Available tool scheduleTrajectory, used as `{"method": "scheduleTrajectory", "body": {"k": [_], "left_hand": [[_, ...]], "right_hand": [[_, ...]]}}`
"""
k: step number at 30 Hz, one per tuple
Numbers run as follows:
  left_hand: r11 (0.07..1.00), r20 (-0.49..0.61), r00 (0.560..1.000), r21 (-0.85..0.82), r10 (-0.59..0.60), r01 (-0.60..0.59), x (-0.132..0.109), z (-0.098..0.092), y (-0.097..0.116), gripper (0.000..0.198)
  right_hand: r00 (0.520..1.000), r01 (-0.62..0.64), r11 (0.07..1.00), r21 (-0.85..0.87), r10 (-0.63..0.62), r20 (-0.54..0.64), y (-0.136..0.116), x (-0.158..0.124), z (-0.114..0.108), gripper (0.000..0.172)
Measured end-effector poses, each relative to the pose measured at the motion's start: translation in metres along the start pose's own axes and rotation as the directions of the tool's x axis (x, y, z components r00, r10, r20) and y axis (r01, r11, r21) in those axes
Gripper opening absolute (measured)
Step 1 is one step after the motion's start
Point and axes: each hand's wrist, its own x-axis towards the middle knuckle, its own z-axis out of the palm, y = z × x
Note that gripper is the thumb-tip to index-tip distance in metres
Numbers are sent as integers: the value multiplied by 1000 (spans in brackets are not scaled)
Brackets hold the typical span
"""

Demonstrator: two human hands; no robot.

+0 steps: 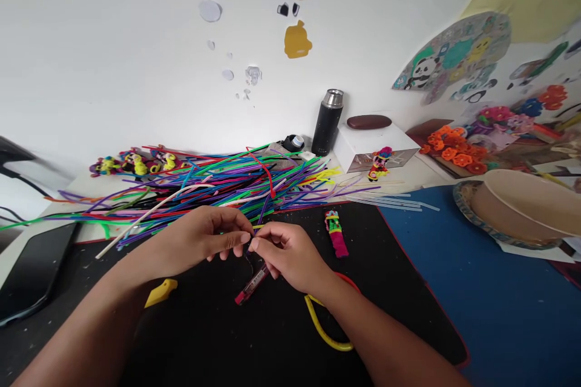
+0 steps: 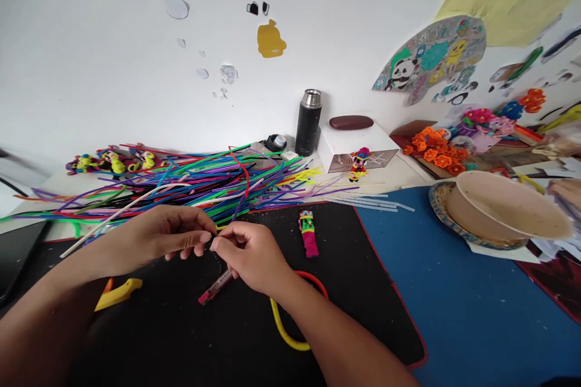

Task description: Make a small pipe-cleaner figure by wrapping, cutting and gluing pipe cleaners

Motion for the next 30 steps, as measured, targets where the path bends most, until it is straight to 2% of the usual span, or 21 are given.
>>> {"method": "scheduleTrajectory", "body": {"k": [6, 12, 15, 17, 21, 24, 27, 30], "left_hand": [[999, -12, 1000, 35, -17, 17, 0, 1, -1, 36], [997, -23, 1000, 74, 20, -19, -2, 5, 5, 36], [998, -61, 998, 64, 32, -28, -4, 5, 11, 40], [998, -130, 991, 53, 39, -33, -6, 3, 13, 45], [995, -325, 941, 34, 99, -93, -14, -6, 15, 49], [987, -418, 895, 20, 155, -161, -22, -12, 20, 42], [979, -482, 855, 36, 192, -199, -29, -14, 27, 33], [976, -499, 841, 46, 209, -215, -32, -11, 32, 32]], "right_hand": [[1000, -12, 1000, -8, 12, 0, -3, -2, 1, 18], [1000, 7, 1000, -17, -7, 2, -5, -3, 1, 19], [1000, 16, 999, -40, -17, -19, -8, -3, -1, 20], [999, 21, 999, -44, -23, -40, -11, -2, -4, 22], [990, 42, 999, -32, -46, -135, -17, 0, -16, 26], [966, 79, 996, 38, -67, -251, -21, 2, -26, 27], [937, 117, 985, 125, -68, -343, -23, 5, -35, 27], [932, 117, 977, 176, -47, -360, -21, 8, -38, 26]]}}
